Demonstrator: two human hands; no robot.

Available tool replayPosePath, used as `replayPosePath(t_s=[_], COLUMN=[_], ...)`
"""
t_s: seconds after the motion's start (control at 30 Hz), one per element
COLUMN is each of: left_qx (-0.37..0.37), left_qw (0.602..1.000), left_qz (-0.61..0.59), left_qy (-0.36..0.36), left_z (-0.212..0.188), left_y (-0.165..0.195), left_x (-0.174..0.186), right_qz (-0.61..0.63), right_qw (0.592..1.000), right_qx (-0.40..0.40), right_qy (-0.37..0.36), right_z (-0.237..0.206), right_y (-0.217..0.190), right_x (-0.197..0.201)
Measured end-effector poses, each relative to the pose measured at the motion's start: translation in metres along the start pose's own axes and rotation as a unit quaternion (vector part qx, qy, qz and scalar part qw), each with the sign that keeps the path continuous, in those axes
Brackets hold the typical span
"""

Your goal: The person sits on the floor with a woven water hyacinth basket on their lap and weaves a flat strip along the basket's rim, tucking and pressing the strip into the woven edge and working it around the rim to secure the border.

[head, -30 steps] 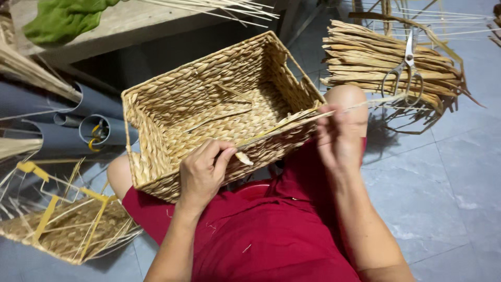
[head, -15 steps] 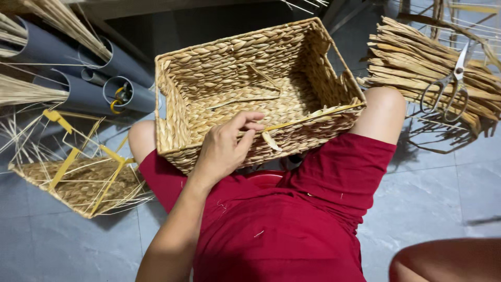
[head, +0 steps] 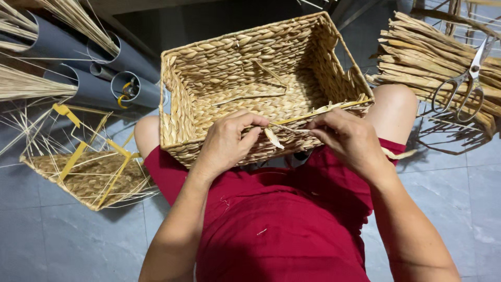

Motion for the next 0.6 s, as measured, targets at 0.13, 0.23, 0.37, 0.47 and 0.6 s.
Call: replayPosePath(t_s=[0.13, 0.23, 0.37, 0.47, 0.6], left_qx=[0.041, 0.054, 0.060, 0.038, 0.038], left_qw=[0.999, 0.998, 0.998, 0.999, 0.999], left_qz=[0.005, -0.001, -0.003, 0.014, 0.012], left_qy=[-0.014, -0.015, -0.030, -0.023, -0.009], left_z=[0.002, 0.003, 0.004, 0.004, 0.003], left_y=[0.000, 0.003, 0.006, 0.010, 0.009], left_x=[0.001, 0.003, 0.006, 0.006, 0.004], right_qz=[-0.025, 0.068, 0.030, -0.023, -0.035], right_qw=[1.000, 0.997, 0.999, 0.999, 0.999], right_qx=[-0.002, 0.029, -0.003, -0.009, -0.007], right_qy=[-0.017, -0.036, -0.039, -0.024, -0.008], right_z=[0.004, 0.008, 0.007, 0.008, 0.014], right_y=[-0.006, -0.011, -0.003, 0.000, -0.004], right_x=[0.002, 0.004, 0.000, -0.002, -0.003])
Point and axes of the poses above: each hand's wrist, its own z-axis towards the middle knuckle, its own x-axis out of the back of the hand, y = z × x, the point moved 5 cm from there along z, towards the middle knuckle, and after that the axes turned 2 degrees about z, right-handed, at the moved point
